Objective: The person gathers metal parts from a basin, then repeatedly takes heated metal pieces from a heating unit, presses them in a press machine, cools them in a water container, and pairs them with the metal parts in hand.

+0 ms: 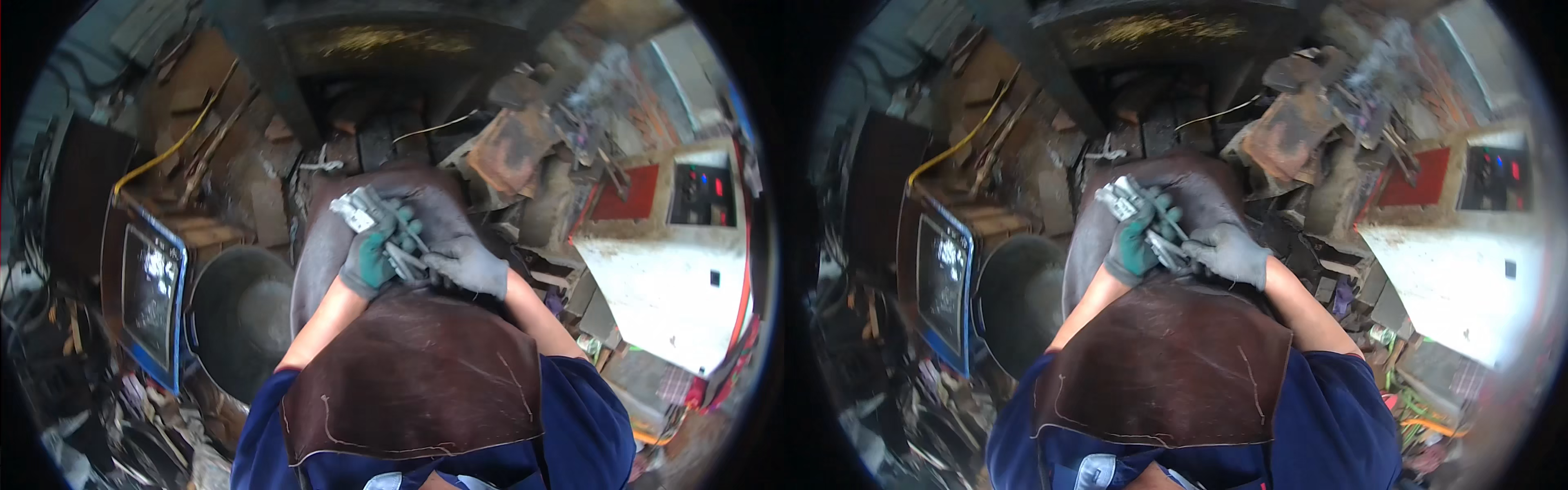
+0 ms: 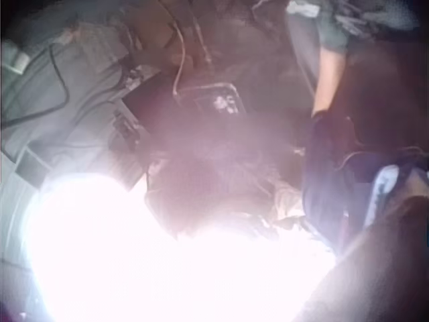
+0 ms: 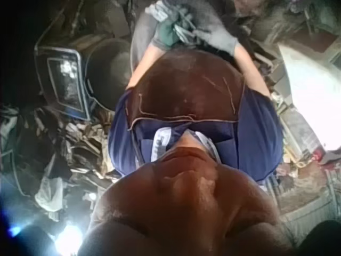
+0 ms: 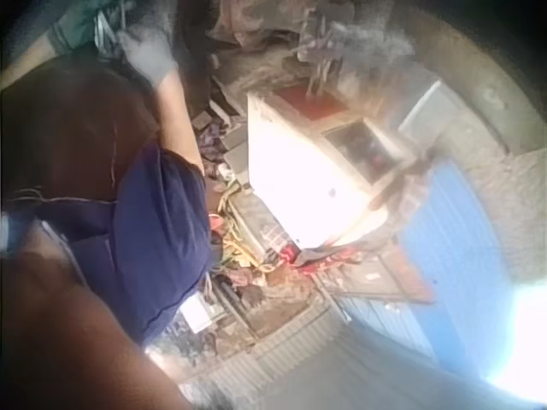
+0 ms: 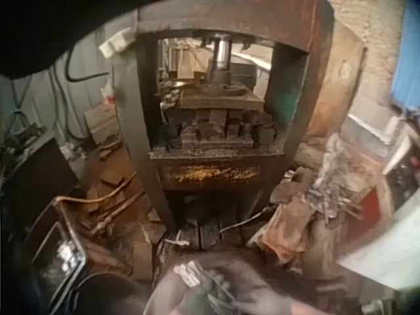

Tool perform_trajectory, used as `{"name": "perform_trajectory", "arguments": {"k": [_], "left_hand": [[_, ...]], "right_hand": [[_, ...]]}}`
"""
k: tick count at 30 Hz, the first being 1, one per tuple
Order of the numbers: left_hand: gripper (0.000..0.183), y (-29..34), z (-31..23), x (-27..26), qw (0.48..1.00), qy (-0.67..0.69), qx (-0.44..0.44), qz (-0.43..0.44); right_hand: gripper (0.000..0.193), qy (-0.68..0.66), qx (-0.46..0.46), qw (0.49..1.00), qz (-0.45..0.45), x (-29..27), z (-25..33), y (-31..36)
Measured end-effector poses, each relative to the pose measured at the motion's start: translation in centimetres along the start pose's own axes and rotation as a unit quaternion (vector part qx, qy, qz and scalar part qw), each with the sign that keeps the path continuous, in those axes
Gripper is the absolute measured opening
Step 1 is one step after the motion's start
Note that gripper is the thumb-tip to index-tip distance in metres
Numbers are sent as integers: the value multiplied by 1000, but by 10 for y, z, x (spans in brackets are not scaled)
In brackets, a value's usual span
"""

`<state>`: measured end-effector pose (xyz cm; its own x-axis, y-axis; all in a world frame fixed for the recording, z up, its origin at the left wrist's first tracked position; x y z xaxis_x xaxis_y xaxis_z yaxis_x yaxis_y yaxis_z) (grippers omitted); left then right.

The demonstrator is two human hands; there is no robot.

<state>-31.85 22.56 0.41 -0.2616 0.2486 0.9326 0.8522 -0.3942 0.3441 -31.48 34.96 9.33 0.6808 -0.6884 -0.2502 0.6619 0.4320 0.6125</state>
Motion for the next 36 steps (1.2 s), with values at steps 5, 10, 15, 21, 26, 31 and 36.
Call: {"name": "perform_trajectory", "arguments": {"k": [5, 10, 15, 21, 26, 31, 36], "left_hand": [[32, 12, -7, 6, 998, -62, -5, 18], [30, 8, -2, 7, 993, -110, -16, -44], [30, 5, 3, 9, 994, -104, -30, -32], [30, 6, 2, 7, 993, -106, -33, -38], [29, 7, -3, 4, 992, -120, -12, -36], [29, 8, 2, 14, 989, -150, 1, -2], [27, 3, 7, 19, 988, -145, -37, 32]], "right_hand": [[22, -274, 10, 962, 7, -19, -24, 18], [19, -529, -101, 785, -306, -102, -60, 43], [23, -632, -173, 643, -396, -168, -135, 13], [23, -601, -202, 648, -421, -220, -131, -20], [29, -622, -152, 626, -445, -242, -128, -36], [26, -451, -151, 776, -414, -216, -31, -25], [33, -309, -277, 857, -307, -211, 155, -81]]}}
Point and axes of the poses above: each hand's wrist, its own y-axis away from the middle knuckle, its own x-axis out of the palm, z = x × y, the point moved 7 cm from there along -y, towards the middle knuckle, and after that the axes turned 3 degrees about -z, right-handed, at the moved point
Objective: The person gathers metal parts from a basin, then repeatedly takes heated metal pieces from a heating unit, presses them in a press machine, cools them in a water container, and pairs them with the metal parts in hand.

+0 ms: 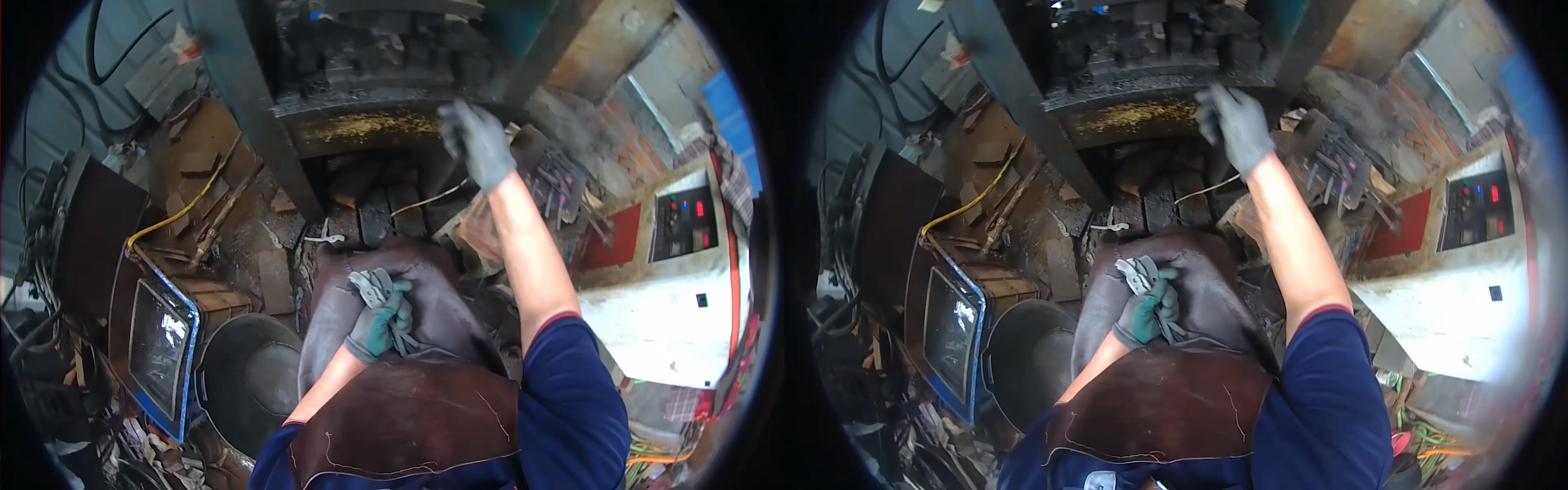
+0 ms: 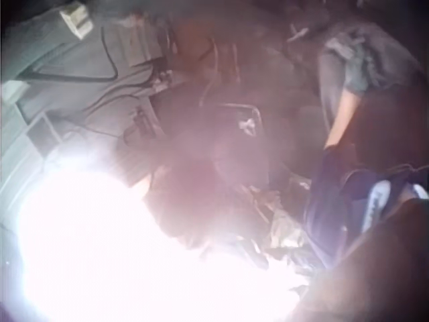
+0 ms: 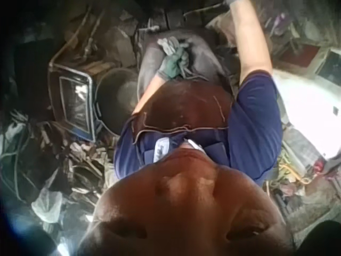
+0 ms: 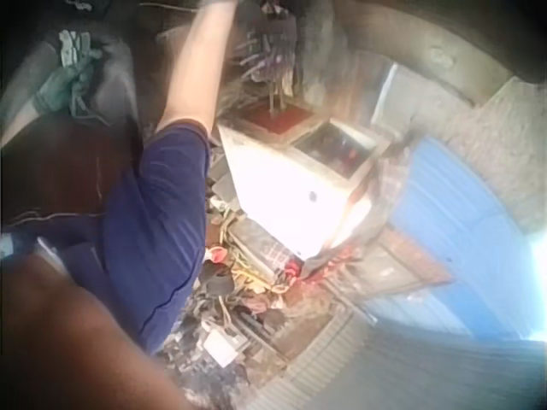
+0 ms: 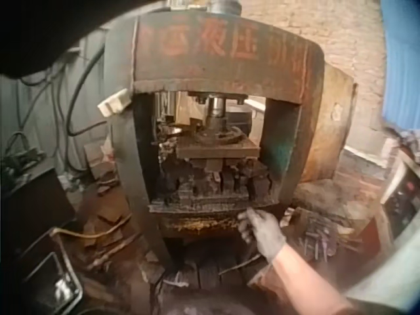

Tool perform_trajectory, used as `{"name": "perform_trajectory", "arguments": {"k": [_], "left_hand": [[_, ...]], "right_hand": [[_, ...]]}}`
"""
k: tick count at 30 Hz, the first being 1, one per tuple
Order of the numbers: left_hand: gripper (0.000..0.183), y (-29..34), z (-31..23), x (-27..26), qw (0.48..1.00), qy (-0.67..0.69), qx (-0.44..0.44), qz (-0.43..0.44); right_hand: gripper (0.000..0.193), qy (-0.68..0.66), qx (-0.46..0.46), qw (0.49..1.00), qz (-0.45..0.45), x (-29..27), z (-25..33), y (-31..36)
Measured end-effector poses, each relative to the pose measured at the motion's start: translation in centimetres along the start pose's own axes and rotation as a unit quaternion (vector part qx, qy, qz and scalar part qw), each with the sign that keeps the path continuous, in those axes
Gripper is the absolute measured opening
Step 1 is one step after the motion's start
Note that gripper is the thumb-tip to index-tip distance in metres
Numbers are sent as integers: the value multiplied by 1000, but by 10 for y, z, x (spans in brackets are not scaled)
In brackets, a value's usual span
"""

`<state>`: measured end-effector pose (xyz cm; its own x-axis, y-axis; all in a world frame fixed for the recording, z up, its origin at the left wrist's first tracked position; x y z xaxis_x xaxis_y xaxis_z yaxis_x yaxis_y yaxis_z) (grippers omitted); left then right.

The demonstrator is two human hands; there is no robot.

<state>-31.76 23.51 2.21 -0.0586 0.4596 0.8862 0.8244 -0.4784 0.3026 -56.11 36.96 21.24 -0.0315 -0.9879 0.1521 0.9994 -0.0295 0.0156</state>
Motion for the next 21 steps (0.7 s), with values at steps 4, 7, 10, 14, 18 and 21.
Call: {"name": "perform_trajectory", "arguments": {"k": [4, 7, 10, 14, 18, 21], "left_hand": [[29, 5, -5, -4, 1000, -2, 22, -20], [39, 13, -9, 1, 995, -38, 56, 74], [42, 17, -22, 20, 986, -10, 106, 130], [30, 9, -12, 6, 992, -98, 77, -34], [24, 6, 2, -1, 1000, -12, 18, 12], [22, 8, -13, -1, 986, -140, 89, -17]], "right_hand": [[31, -94, 84, 991, 40, 87, 3, -70], [23, -200, 80, 964, 156, 113, -19, -66], [32, -131, 94, 986, -35, 91, -24, 25], [30, 75, 6, 983, 166, 172, -14, 109], [38, 52, -103, 947, 299, 229, 15, 155], [27, 4, -39, 987, 154, 115, -31, 120]]}}
Point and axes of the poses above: each hand's wrist, its own y-axis away from the middle knuckle, its own x-axis out of the palm, z = x × y, the point moved 7 cm from there along -y, towards the middle knuckle, and after that the axes turned 3 degrees about -z, right-handed, at the moved point
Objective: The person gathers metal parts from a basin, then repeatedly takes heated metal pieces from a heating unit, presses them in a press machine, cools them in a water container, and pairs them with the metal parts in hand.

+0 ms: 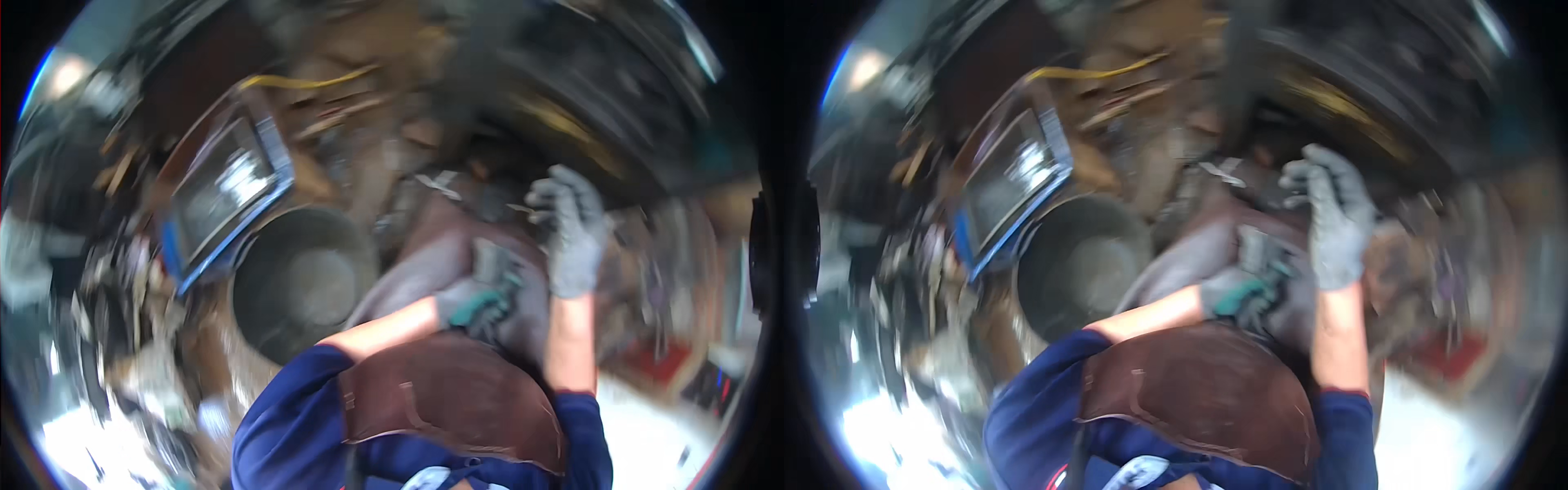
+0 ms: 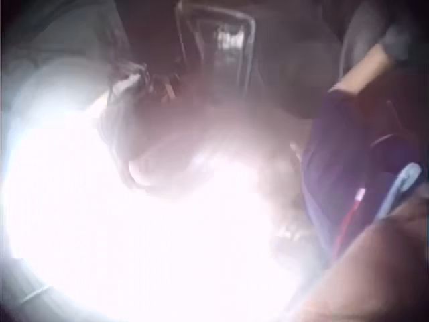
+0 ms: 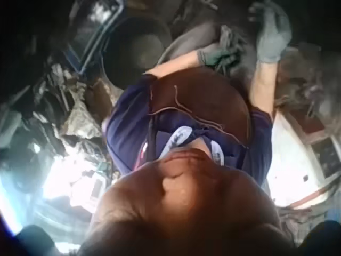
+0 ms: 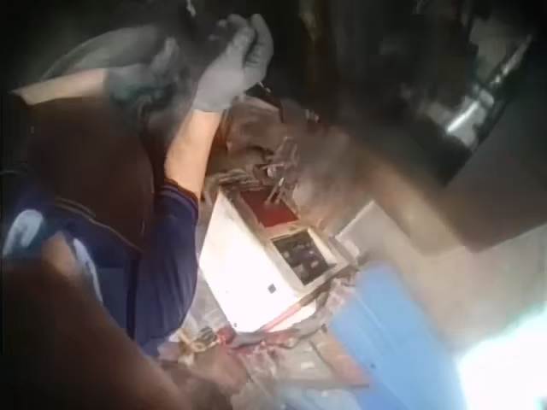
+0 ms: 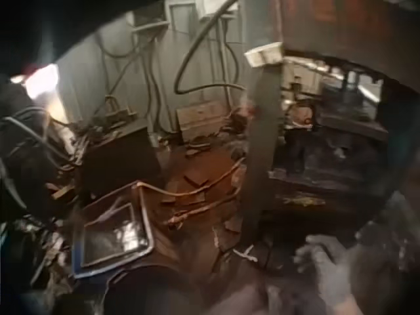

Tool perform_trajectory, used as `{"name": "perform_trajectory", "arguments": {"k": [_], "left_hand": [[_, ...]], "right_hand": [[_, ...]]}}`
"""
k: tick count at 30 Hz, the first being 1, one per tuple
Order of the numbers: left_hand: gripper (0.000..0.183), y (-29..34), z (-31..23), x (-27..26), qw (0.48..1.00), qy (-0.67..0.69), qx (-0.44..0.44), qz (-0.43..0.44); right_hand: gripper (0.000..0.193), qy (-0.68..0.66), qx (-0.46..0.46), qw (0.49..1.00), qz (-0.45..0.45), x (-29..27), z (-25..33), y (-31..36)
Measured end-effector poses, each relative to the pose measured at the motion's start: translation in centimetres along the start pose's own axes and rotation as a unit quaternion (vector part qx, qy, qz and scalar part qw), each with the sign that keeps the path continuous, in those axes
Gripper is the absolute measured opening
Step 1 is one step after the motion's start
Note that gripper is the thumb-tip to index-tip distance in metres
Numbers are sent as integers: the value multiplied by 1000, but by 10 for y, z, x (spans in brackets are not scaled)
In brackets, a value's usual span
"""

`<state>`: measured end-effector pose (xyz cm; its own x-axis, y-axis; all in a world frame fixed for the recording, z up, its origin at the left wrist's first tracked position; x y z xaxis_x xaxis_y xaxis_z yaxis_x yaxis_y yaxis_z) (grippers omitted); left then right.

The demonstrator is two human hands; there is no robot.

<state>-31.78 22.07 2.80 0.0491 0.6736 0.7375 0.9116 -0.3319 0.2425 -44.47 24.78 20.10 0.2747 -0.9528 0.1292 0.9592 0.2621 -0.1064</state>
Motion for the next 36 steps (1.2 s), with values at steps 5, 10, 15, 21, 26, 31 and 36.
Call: {"name": "perform_trajectory", "arguments": {"k": [5, 10, 15, 21, 26, 31, 36], "left_hand": [[29, 11, 6, -9, 995, 59, -80, -32], [27, -8, 16, 4, 987, 123, -107, -9], [30, -2, 17, 2, 989, 119, -86, 0], [40, -2, 12, 14, 984, 120, -132, -10], [41, 4, 0, 14, 976, 197, -85, 23], [45, 1, 1, 7, 979, 192, -55, 35], [53, 3, -5, 7, 979, 194, -38, 47]], "right_hand": [[21, -444, 224, 815, -296, -215, -135, 78], [28, -316, 83, 788, -522, -348, -105, 126], [23, -95, 117, 832, -534, -348, -78, 145], [19, 39, 50, 914, -402, -241, -7, 140], [20, 10, 10, 983, -186, -141, 38, -6], [10, -61, 33, 979, -193, -86, 27, -123], [9, -81, 81, 971, -211, -80, 27, -163]]}}
Point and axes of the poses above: each hand's wrist, its own y-axis away from the middle knuckle, its own x-axis out of the palm, z = x × y, the point moved 7 cm from there along -y, towards the middle knuckle, and after that the axes turned 3 degrees about -z, right-handed, at the moved point
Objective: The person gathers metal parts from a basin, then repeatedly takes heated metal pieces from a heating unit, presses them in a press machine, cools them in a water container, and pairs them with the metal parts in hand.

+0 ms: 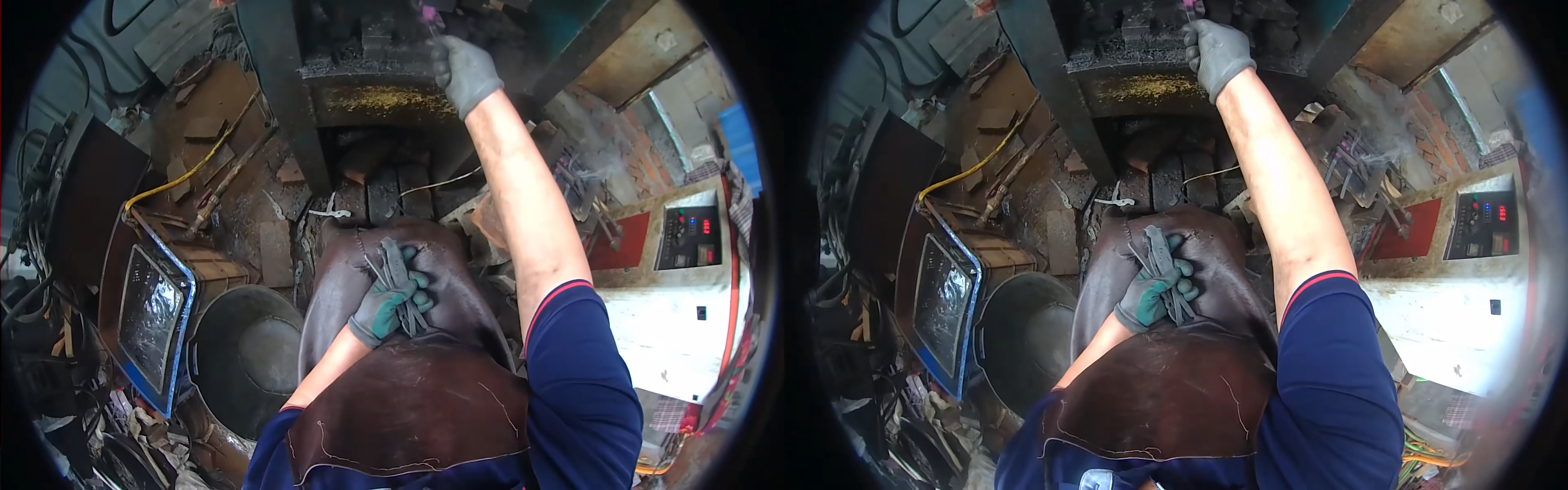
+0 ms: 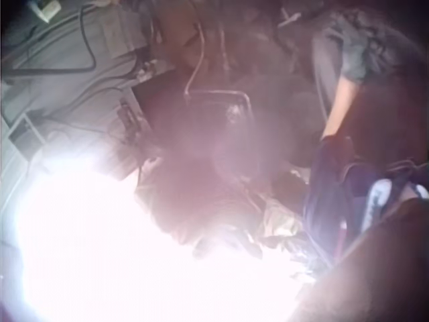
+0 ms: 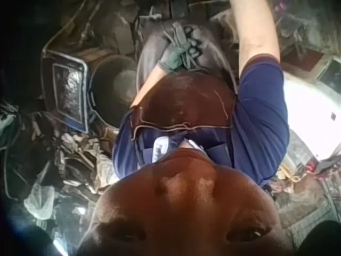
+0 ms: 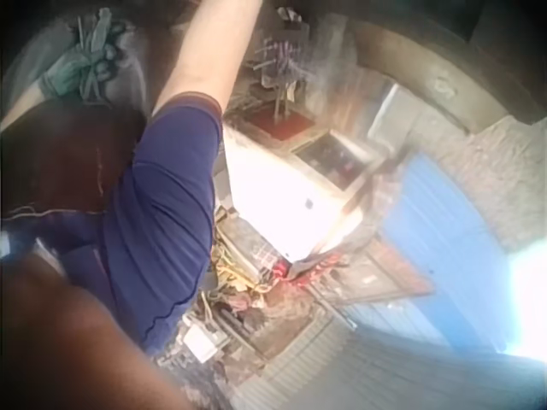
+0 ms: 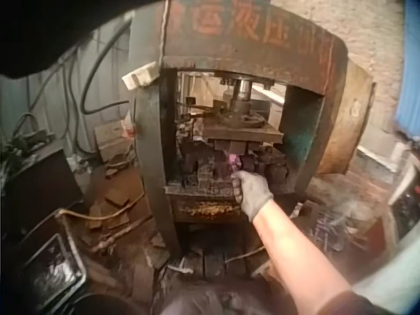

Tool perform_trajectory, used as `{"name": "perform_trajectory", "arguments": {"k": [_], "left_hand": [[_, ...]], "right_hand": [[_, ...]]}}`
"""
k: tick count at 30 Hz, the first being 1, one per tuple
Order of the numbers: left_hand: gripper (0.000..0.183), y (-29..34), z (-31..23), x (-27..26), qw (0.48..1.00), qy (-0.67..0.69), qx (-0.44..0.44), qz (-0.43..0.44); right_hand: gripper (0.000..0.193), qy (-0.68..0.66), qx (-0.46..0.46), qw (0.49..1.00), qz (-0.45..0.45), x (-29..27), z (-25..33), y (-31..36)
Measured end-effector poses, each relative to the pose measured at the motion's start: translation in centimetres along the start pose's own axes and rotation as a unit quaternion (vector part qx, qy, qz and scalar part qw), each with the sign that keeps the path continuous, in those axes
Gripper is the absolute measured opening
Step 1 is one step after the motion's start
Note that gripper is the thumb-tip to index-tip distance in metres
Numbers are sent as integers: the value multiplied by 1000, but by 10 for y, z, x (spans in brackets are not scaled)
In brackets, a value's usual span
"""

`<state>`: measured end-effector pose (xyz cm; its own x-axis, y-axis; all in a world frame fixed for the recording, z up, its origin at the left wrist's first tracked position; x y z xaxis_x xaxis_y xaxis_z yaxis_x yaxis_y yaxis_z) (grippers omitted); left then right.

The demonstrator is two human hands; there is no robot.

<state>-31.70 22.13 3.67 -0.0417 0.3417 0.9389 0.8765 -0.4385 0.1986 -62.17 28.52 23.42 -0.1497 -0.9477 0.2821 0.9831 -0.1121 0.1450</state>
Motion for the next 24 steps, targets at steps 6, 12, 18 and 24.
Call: {"name": "perform_trajectory", "arguments": {"k": [6, 12, 18, 24], "left_hand": [[57, 3, 1, 6, 1000, -15, 3, 1], [53, 0, 0, 4, 998, 52, -30, 34], [49, 4, -11, 16, 997, 67, 22, 29], [45, -9, 1, -6, 991, 129, -25, 6]], "right_hand": [[8, -1, 26, 999, 32, 4, 0, -14], [45, 25, -25, 991, 131, -32, -8, 9], [32, 390, -175, 875, 229, -102, -37, 144], [32, 538, -35, 768, 345, -126, -130, 253]]}}
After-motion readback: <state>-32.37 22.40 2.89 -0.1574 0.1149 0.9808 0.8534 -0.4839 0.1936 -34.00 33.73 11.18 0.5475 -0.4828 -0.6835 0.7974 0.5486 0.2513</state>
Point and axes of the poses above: each hand's wrist, its own y-axis away from the middle knuckle, its own x-axis out of the palm, z = x × y, the point moved 7 cm from there along -y, towards the middle knuckle, and after that the axes turned 3 degrees about -z, right-handed, at the moved point
